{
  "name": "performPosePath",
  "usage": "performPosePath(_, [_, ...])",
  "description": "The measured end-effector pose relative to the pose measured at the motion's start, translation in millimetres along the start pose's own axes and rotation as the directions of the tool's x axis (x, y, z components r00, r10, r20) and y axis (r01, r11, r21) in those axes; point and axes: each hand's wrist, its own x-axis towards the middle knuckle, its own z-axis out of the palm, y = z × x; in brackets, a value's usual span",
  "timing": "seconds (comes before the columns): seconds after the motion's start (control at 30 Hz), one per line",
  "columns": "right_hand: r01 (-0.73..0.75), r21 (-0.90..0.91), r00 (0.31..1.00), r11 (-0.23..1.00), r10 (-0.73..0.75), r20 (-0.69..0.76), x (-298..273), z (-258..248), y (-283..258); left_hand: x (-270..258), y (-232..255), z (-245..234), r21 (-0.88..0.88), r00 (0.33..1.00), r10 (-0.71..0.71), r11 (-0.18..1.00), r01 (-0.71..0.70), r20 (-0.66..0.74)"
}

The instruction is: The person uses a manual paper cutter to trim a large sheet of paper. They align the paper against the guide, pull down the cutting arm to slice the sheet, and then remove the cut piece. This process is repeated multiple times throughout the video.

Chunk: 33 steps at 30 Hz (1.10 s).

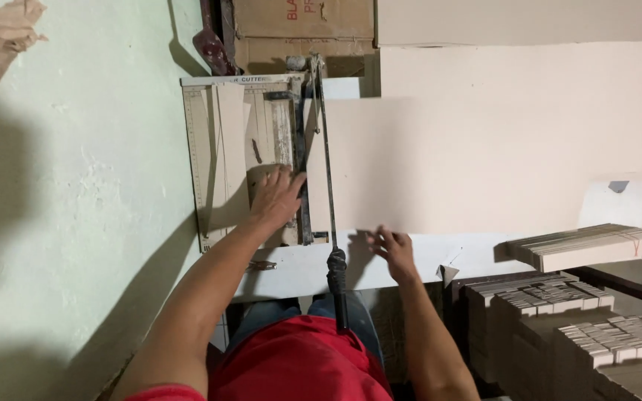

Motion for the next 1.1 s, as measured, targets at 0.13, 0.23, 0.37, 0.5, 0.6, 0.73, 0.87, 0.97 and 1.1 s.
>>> performPosePath(0.13, [0.074, -0.113, 0.997, 0.991, -0.074, 0.007, 1.8, 20.0, -14.8, 13.3, 8.6, -4.7, -0.031, 0.99, -0.137, 0.99, 0.138, 0.037])
performPosePath(0.23, [0.058, -0.168, 0.998, 0.984, -0.056, 0.013, -0.7, 22.6, -24.5, 35.6, 19.2, 2.9, -0.04, 0.975, -0.194, 0.979, 0.199, 0.109])
performPosePath(0.37, [-0.019, -0.322, 1.0, 0.946, 0.018, -0.006, -6.6, 18.2, -29.1, 49.7, 35.7, 13.0, 0.102, 0.921, -0.33, 0.944, 0.315, 0.206])
performPosePath(0.5, [0.032, -0.881, 0.996, 0.471, 0.057, 0.067, -56.3, 57.7, -70.4, 51.2, 45.2, 12.7, 0.23, 0.906, -0.384, 0.912, 0.341, 0.179])
performPosePath(0.6, [0.199, -0.847, 0.975, 0.493, -0.01, 0.223, -177.4, 120.5, -113.7, 55.9, 41.5, 21.3, 0.285, 0.9, -0.4, 0.895, 0.343, 0.175])
performPosePath(0.73, [0.242, -0.962, 0.97, 0.13, -0.007, 0.243, -180.1, 135.5, -58.4, 65.8, 34.8, 38.7, 0.326, 0.899, -0.407, 0.882, 0.341, 0.162])
performPosePath(0.87, [0.334, -0.941, 0.898, 0.052, -0.32, 0.302, -100.0, 109.9, 57.9, 67.6, 22.7, 55.3, 0.164, 0.935, -0.326, 0.939, 0.303, 0.139])
performPosePath(0.97, [0.404, -0.912, 0.792, -0.068, -0.473, 0.386, -71.0, 101.3, 88.4, 67.8, 24.8, 53.3, 0.167, 0.935, -0.333, 0.935, 0.312, 0.12])
performPosePath(1.1, [0.314, -0.887, 0.949, 0.339, -0.142, 0.282, -149.1, 107.9, -10.4, 45.5, 28.4, 35.4, 0.119, 0.965, -0.261, 0.959, 0.256, 0.024])
